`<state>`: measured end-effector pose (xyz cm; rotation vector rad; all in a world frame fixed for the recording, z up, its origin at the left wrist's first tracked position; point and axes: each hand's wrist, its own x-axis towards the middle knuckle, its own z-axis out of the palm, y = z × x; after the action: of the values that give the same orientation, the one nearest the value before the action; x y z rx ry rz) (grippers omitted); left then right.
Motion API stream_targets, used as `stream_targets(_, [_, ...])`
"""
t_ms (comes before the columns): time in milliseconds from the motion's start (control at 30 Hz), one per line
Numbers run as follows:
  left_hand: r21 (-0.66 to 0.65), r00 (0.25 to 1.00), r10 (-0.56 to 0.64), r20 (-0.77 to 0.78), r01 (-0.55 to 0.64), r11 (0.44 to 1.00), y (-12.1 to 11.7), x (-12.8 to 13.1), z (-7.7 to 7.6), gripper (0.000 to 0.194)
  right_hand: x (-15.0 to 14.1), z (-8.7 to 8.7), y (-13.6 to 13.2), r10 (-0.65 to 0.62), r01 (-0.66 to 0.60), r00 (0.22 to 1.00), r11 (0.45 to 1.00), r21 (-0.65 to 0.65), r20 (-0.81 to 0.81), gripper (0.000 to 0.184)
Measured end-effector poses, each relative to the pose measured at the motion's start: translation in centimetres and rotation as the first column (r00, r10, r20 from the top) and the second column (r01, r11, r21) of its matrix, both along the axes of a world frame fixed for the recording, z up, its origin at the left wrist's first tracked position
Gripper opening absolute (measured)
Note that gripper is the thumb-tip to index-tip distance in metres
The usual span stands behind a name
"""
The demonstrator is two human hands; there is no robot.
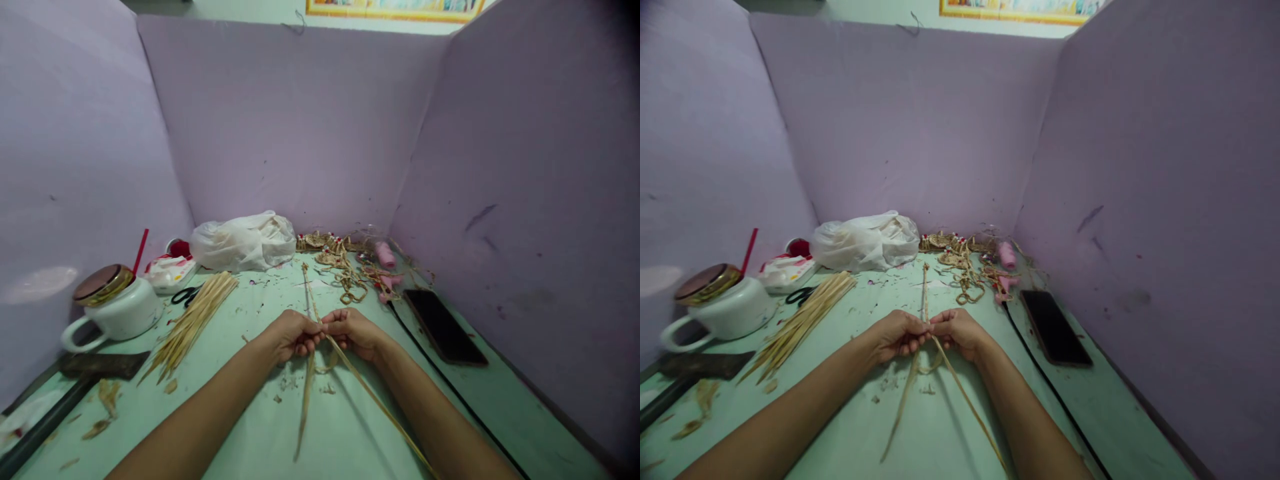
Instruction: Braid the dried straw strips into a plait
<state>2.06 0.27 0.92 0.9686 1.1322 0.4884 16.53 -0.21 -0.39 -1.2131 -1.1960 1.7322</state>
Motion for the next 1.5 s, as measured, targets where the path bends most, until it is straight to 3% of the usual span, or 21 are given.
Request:
stream_targets(167, [0.209, 0.965, 0.06, -0.255, -0.006, 0.978, -0.2, 0.1, 0.1, 0.009, 0.0, 0.0, 0.2, -0.034, -0.032, 0.952, 0.978, 0.208, 0.305, 0.013])
stream_targets(300, [0.254, 0.954, 0.114, -0.276, -0.042, 0.966, -0.8, 0.5, 0.5, 0.014, -0.3, -0.2, 0.2, -0.114, -0.108, 0.861, 0.91, 0.399, 0.495, 0.007])
stream_targets(400, [0.272, 0.957, 0.155, -0.246, -0.086, 0.959, -0.9, 0.8, 0.1, 0.016, -0.4, 0.0, -0.2, -0.16, -0.164, 0.782, 0.879, 0.447, 0.602, 0.012])
stream_targets(567, [0.361, 0.938, 0.203, -0.281, -0.093, 0.928, -0.8, 1.2, -0.6, 0.018, -0.8, 1.5, -1.3, -0.266, -0.198, 0.582, 0.87, 0.452, 0.768, 0.012])
stream_targets(633, [0.34, 0.933, 0.222, -0.283, -0.119, 0.933, -0.9, 1.3, -0.4, 0.018, -1.1, 2.0, -1.8, -0.256, -0.219, 0.56, 0.872, 0.438, 0.788, 0.013])
stream_targets(800, [0.163, 0.942, 0.191, -0.277, -0.15, 0.975, -0.8, 0.8, 0.3, 0.015, -1.9, 2.1, -2.5, -0.216, -0.282, 0.571, 0.855, 0.436, 0.792, 0.017])
stream_targets(1000, [0.26, 0.973, 0.131, -0.188, -0.08, 0.962, -0.7, 0.0, 0.1, 0.017, -2.1, 2.0, -2.6, -0.142, -0.381, 0.629, 0.801, 0.462, 0.764, 0.019])
stream_targets(1200, [0.258, 0.981, 0.059, -0.186, -0.01, 0.966, -0.4, -0.3, -0.2, 0.015, -0.4, 3.1, -3.1, 0.292, -0.48, 0.741, 0.86, 0.172, 0.604, 0.016])
stream_targets(1233, [0.25, 0.983, 0.051, -0.175, -0.005, 0.968, -0.3, -0.4, -0.3, 0.015, 0.1, 3.6, -3.4, 0.389, -0.523, 0.735, 0.847, 0.098, 0.555, 0.014])
stream_targets(1300, [0.239, 0.988, 0.036, -0.15, 0.0, 0.971, 0.0, -0.7, -0.5, 0.014, 1.1, 4.6, -3.8, 0.597, -0.637, 0.673, 0.768, -0.067, 0.438, 0.014])
stream_targets(1367, [0.233, 0.99, 0.023, -0.138, 0.01, 0.972, 0.2, -1.0, -0.7, 0.014, 2.1, 5.4, -3.9, 0.696, -0.701, 0.629, 0.7, -0.134, 0.345, 0.021])
stream_targets(1400, [0.229, 0.99, 0.013, -0.138, 0.02, 0.973, 0.3, -1.1, -0.7, 0.014, 2.5, 5.5, -3.7, 0.667, -0.678, 0.67, 0.729, -0.098, 0.326, 0.021])
stream_targets(1433, [0.226, 0.99, 0.003, -0.139, 0.029, 0.974, 0.3, -1.2, -0.7, 0.015, 2.7, 5.5, -3.4, 0.589, -0.611, 0.745, 0.791, -0.035, 0.312, 0.02])
stream_targets(1500, [0.227, 0.991, -0.013, -0.134, 0.044, 0.973, 0.3, -1.3, -0.7, 0.015, 2.8, 5.0, -2.5, 0.284, -0.315, 0.929, 0.944, 0.103, 0.239, 0.02])
